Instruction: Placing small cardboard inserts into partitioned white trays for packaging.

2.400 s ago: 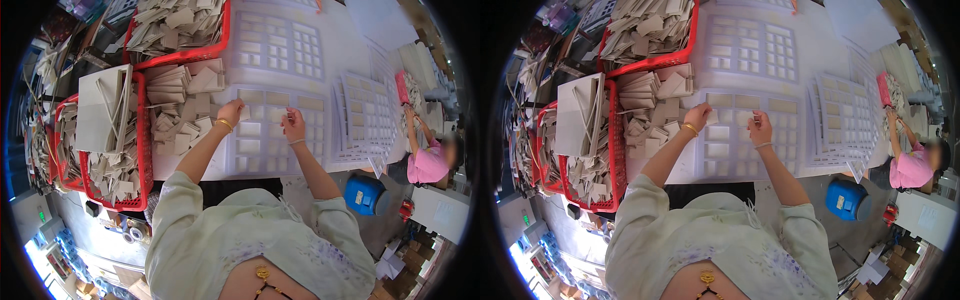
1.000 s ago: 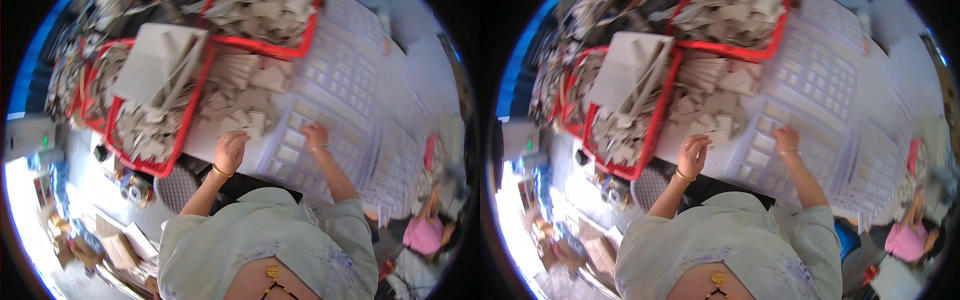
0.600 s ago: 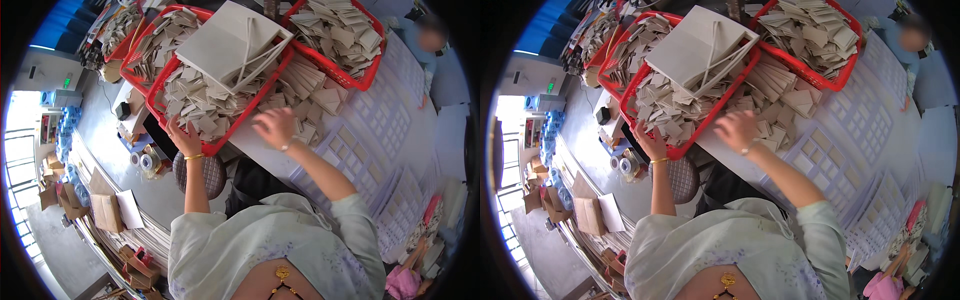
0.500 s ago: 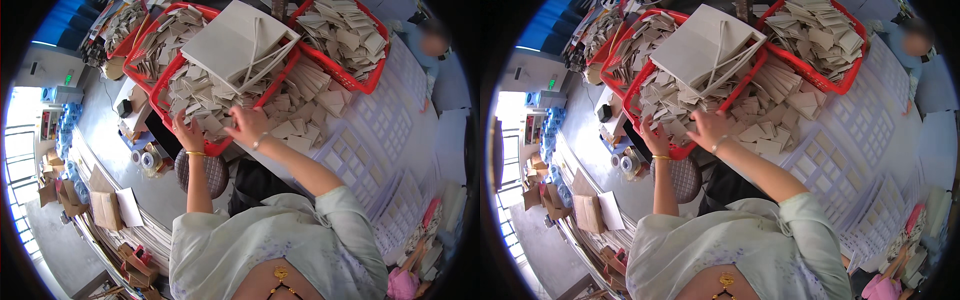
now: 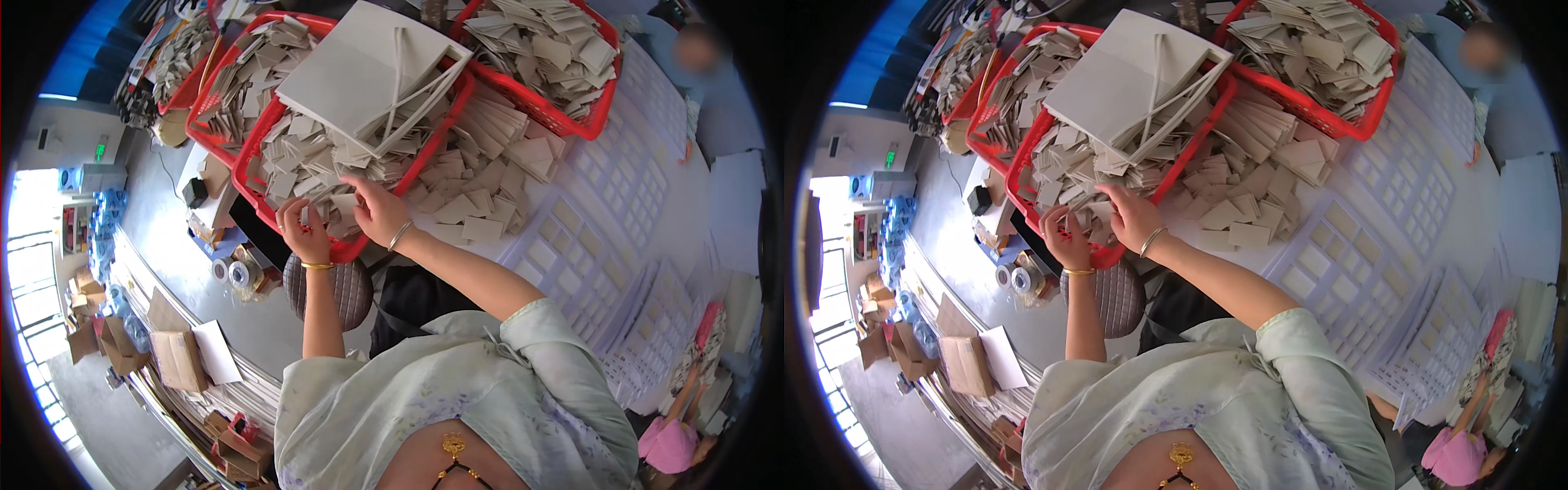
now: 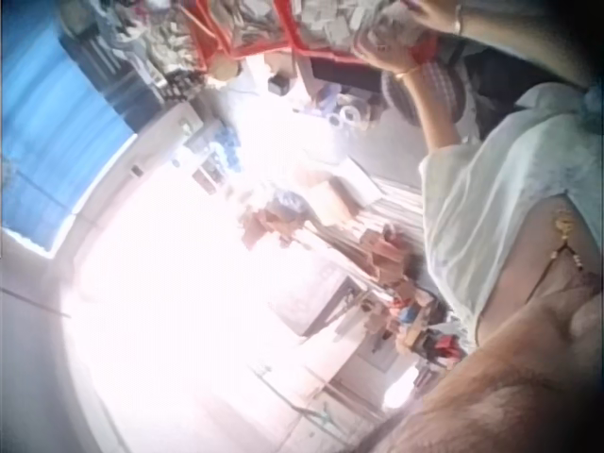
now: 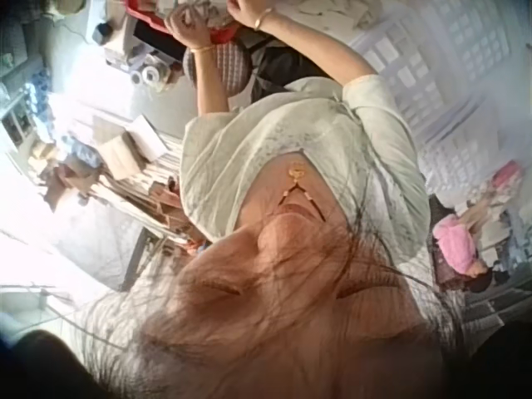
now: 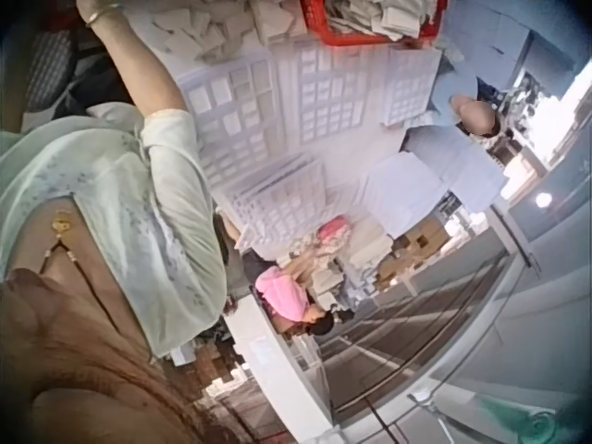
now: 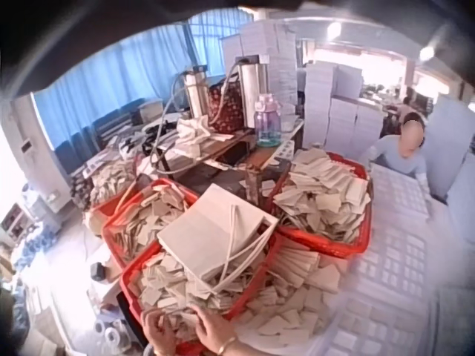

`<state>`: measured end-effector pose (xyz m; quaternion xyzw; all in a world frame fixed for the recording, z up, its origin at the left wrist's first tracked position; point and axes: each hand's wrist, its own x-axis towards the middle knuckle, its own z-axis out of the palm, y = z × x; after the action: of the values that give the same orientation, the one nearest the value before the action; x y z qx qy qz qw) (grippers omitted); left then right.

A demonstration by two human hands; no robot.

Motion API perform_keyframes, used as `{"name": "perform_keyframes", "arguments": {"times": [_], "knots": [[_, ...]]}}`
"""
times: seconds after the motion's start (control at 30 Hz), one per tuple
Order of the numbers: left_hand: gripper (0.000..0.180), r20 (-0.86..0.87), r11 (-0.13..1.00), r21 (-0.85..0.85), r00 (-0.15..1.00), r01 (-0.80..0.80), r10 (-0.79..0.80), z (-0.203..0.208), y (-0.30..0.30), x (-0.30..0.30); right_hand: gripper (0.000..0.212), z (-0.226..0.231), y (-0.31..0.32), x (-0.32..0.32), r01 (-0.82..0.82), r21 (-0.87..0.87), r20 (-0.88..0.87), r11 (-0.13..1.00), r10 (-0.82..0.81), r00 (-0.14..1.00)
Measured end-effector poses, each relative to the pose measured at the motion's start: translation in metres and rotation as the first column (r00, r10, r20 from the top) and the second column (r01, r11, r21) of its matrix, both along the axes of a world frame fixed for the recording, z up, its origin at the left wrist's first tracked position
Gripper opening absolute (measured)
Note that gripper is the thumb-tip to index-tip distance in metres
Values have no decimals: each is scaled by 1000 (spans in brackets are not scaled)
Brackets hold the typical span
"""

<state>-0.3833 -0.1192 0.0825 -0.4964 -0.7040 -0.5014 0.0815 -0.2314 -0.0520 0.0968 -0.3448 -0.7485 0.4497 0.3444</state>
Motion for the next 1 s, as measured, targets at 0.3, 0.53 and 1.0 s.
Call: {"name": "perform_keyframes", "arguments": {"times": [0.3, 0.53, 1.0], "knots": [[15, 12, 985, 161, 998, -63, 62, -3, -8, 7, 43, -14, 4, 61, 184, 92, -236, 979, -158, 959], [10, 200, 951, 308, 979, -32, -32, 15, 9, 53, 43, -58, -25, 198, 363, -405, -203, 839, -470, 859], [13, 606, 167, -240, 282, 956, -744, -97, 73, 412, 18, -122, -104, 450, 945, -170, 7, 279, -959, 284]]}}
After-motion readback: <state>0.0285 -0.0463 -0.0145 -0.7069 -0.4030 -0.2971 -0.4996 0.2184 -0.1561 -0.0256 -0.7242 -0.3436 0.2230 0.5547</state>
